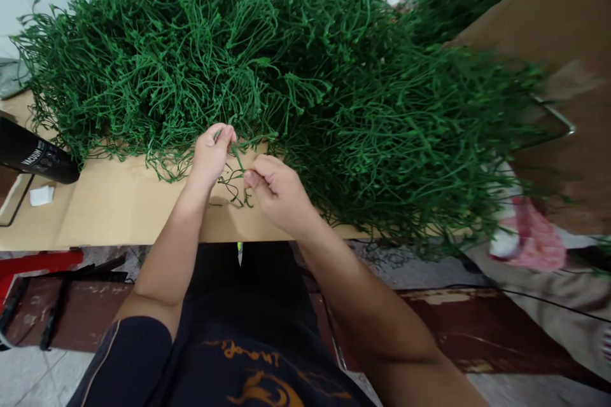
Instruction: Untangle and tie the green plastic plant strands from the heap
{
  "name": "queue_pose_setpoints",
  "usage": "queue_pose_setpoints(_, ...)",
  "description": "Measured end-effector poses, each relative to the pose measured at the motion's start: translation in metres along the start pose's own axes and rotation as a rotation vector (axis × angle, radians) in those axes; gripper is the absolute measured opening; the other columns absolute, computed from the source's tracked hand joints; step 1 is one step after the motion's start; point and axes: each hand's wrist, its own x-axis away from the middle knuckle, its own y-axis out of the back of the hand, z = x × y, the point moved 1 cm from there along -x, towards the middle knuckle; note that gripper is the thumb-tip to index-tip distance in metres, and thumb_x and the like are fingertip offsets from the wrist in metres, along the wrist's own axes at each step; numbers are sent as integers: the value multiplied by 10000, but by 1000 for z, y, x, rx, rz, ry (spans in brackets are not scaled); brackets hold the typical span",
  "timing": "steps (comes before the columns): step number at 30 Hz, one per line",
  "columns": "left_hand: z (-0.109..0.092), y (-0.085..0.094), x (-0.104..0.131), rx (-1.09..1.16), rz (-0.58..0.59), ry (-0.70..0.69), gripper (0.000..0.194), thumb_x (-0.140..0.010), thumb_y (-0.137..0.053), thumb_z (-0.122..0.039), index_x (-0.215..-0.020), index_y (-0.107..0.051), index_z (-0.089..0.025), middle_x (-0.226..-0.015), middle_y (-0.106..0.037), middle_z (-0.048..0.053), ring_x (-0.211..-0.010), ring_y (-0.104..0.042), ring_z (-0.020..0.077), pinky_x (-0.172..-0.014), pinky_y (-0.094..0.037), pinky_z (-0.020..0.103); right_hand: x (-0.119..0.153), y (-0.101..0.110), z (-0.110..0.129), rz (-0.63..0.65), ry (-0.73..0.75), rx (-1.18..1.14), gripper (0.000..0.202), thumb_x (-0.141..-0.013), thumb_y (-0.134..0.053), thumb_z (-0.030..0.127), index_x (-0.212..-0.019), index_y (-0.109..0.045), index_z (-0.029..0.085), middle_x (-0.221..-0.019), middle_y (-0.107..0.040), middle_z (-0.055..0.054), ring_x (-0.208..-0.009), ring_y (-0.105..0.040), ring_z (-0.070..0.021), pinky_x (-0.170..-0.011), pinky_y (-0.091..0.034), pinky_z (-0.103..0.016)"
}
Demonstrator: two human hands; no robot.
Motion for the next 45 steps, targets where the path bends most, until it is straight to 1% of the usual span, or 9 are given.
queue_pose_setpoints(4,-3,-12,-5,14,-50,52,338,-868,-474,-312,-575,-408,-157,-490,-301,-63,-424,-230,38,-450,-194,197,5,-4,5,-107,98,165,253,-868,-353,220,-617,-362,192,-641,-449,-35,-684,-409,-154,-657,-337,-299)
queue_pose_setpoints(8,-6,-22,-3,37,-40,111,321,-879,-453,-222,-569,-403,-153,-490,-305,-64,-417,-217,35,-441,-177,194,13,0,3,-163,140,256,267,-876,-374,221,-612,-352,196,-627,-443,-31,-661,-391,-153,-635,-335,-295)
queue_pose_setpoints(16,-14,-33,-2,44,-33,76,325,-878,-455,-285,-584,-408,-157,-501,-329,-62,-424,-232,36,-454,-207,192,17,10,9,-214,234,358,270,-877,-376,181,-611,-333,199,-615,-431,-25,-628,-366,-145,-612,-327,-294)
queue_pose_setpoints(22,-26,-26,-4,96,51,55,319,-870,-472,-275,-580,-418,-153,-489,-314,-66,-416,-228,31,-434,-201,187,12,28,9,-181,152,173,262,-888,-389,247,-638,-433,185,-635,-467,-28,-655,-439,-137,-626,-380,-289)
queue_pose_setpoints(27,-29,-12,0,57,153,16,297,-841,-519,-289,-589,-442,-154,-507,-334,-59,-420,-261,31,-420,-206,185,-9,43,-2,-292,62,86,238,-863,-448,357,-916,-579,164,-929,-554,-94,-835,-525,-162,-684,-432,-304)
queue_pose_setpoints(29,-27,-8,2,33,195,-3,303,-834,-526,-331,-596,-454,-157,-500,-328,-59,-421,-258,34,-418,-211,184,-16,37,-9,-229,53,71,226,-844,-470,339,-919,-589,162,-910,-574,-85,-839,-530,-167,-715,-433,-316)
queue_pose_setpoints(33,-25,-5,3,-22,255,-64,341,-820,-525,-412,-596,-463,-162,-500,-350,-54,-434,-275,40,-434,-241,186,-19,18,-17,-20,-29,-64,170,-821,-479,288,-765,-562,151,-701,-547,-26,-692,-499,-127,-672,-417,-285)
queue_pose_setpoints(40,-25,-3,1,-107,291,-85,322,-823,-517,-404,-603,-480,-173,-459,-309,-61,-428,-272,57,-442,-225,211,-21,18,-20,-40,-108,-234,256,-745,-579,405,-784,-551,153,-741,-505,-12,-652,-445,-94,-609,-386,-254)
queue_pose_setpoints(45,-28,-2,7,-188,343,-137,310,-830,-512,-341,-578,-482,-164,-494,-340,-53,-478,-295,65,-490,-258,220,-24,22,-21,121,-214,-302,187,-775,-532,330,-724,-531,151,-610,-450,20,-551,-372,-73,-530,-322,-235)
